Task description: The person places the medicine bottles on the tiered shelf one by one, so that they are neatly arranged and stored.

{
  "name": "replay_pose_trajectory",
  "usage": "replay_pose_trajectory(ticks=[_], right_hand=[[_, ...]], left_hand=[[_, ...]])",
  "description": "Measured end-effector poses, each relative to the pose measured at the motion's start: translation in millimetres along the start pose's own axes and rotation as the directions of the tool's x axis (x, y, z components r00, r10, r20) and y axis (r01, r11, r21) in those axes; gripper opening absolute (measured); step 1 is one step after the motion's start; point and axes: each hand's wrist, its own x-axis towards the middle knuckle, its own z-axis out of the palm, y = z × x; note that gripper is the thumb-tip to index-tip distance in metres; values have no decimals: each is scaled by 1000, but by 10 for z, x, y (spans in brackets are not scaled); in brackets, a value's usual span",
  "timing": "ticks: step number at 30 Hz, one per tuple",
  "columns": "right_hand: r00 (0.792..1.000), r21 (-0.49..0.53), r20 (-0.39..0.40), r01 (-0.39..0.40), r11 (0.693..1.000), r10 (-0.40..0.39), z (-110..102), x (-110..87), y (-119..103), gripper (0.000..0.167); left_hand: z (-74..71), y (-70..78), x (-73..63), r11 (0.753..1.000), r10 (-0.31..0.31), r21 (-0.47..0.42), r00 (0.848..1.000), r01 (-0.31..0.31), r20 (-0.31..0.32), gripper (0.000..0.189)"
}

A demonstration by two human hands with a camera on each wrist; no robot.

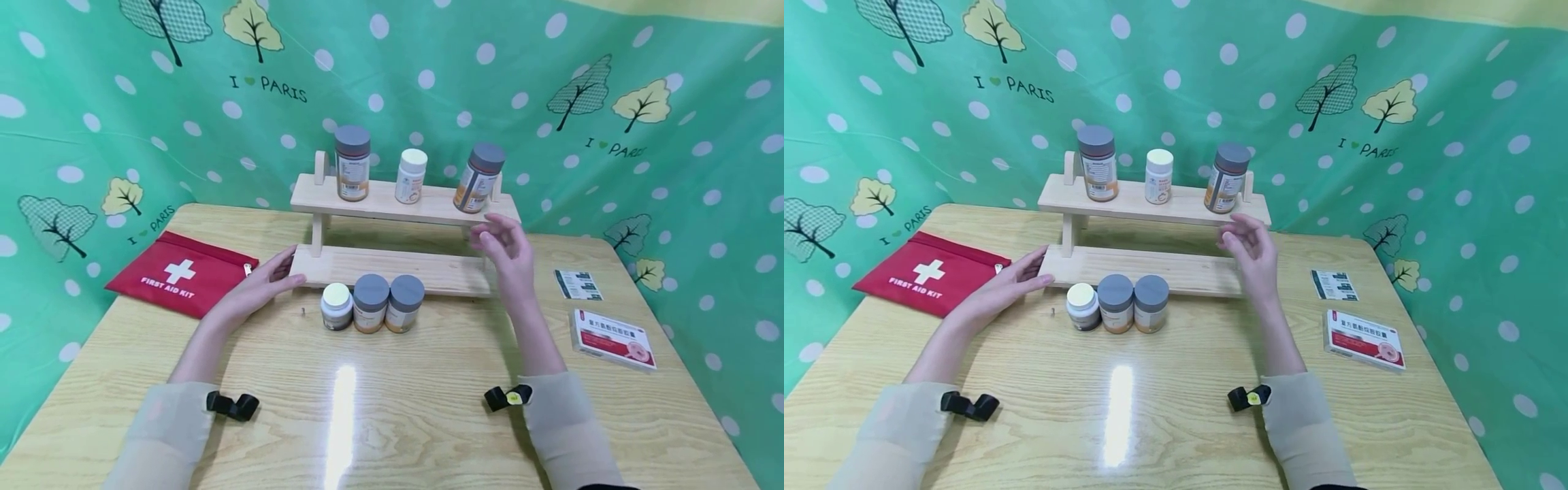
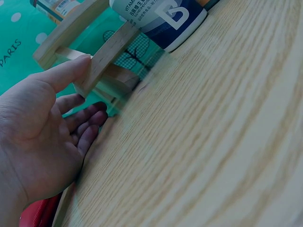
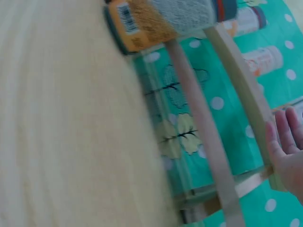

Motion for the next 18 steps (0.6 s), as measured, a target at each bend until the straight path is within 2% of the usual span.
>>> replay_pose_trajectory(ticks=[4,7,11,18], right_hand=[[994,-24,92,-49,999,51,68,-49,64,37],[973,-59,196,-115,992,124,120,-81,90,41],[904,-139,373,-168,976,209,183,-135,114,45],[796,-259,556,-108,960,239,303,-209,112,45]], left_hand=[[10,11,6,1000,-5,0,1000,5,2,91],[9,16,-4,1000,-6,-1,1000,6,2,91],[7,23,-9,1000,-3,3,1000,3,4,91],[8,5,-8,1000,2,3,1000,-2,6,91]])
